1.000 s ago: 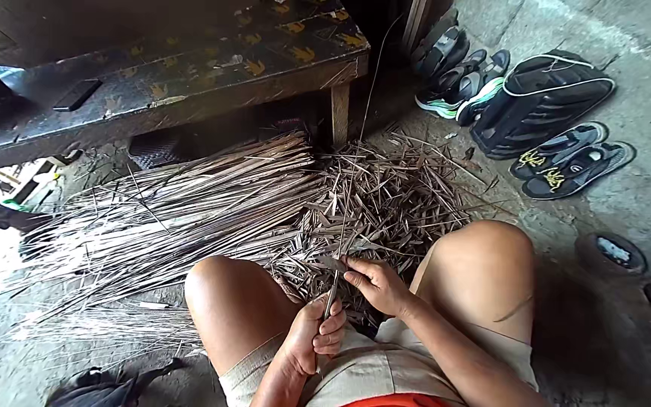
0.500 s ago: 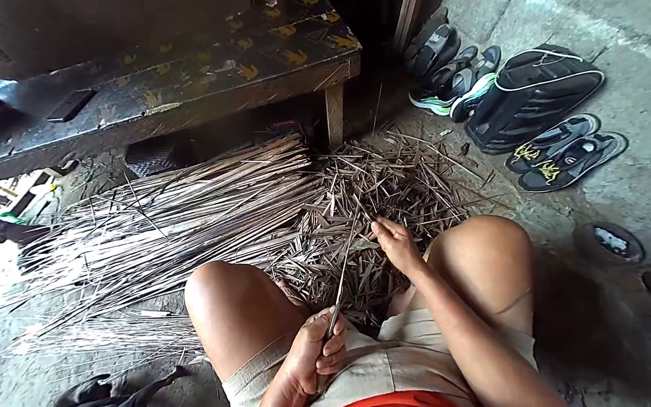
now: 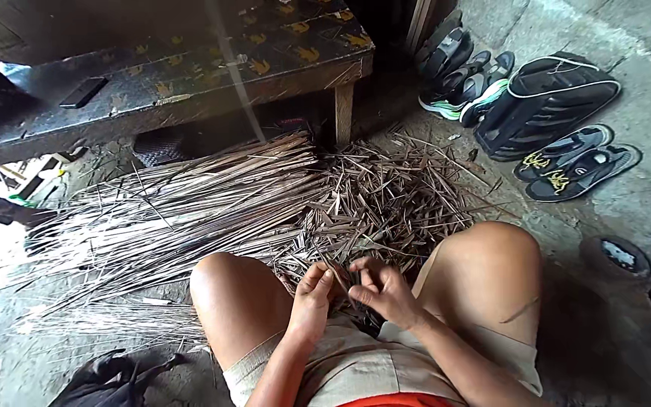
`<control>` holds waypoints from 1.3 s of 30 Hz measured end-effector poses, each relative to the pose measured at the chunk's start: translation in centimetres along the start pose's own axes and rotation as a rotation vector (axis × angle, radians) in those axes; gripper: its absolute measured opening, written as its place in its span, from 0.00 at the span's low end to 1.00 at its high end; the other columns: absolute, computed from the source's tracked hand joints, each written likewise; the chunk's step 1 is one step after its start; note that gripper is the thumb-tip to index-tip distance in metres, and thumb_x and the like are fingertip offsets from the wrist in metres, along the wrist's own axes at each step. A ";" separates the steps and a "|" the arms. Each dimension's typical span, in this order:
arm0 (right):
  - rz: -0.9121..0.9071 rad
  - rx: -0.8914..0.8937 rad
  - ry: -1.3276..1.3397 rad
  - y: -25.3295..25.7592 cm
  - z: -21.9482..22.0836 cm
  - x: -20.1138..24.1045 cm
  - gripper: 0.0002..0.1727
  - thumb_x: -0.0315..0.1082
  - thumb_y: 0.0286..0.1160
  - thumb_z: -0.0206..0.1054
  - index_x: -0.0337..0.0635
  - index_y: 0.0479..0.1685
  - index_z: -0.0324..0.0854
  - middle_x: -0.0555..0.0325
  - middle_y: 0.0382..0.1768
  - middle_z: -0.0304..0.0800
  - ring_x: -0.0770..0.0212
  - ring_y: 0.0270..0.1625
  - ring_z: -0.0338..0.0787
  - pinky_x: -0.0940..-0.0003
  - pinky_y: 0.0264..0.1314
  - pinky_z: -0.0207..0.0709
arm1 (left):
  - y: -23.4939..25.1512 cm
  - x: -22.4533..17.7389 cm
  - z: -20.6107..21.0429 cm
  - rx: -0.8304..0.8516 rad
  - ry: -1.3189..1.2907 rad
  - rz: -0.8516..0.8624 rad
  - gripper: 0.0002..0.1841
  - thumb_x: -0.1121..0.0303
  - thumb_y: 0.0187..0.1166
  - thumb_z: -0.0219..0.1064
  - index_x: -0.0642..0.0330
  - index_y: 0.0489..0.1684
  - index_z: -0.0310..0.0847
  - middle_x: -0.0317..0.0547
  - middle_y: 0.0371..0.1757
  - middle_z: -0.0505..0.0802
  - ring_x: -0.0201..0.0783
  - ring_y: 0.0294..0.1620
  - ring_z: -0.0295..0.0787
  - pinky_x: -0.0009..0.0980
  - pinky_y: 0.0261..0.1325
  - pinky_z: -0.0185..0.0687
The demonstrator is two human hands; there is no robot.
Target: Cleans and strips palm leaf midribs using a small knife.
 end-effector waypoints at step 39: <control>0.636 0.317 -0.532 2.5 2.0 -0.8 0.29 0.49 0.96 0.42 0.31 0.56 0.81 0.37 0.44 0.86 0.42 0.51 0.87 0.42 0.58 0.76 | 0.4 -2.5 -1.2 -0.185 0.318 0.666 0.22 0.71 0.95 0.41 0.61 0.38 0.84 0.39 0.38 0.97 0.34 0.34 0.97 0.29 0.39 0.95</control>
Point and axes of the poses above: each hand's wrist, its own y-axis towards the middle knuckle, its own z-axis out of the palm, x = y × z, the point moved 1 cm from there along y, towards the middle knuckle
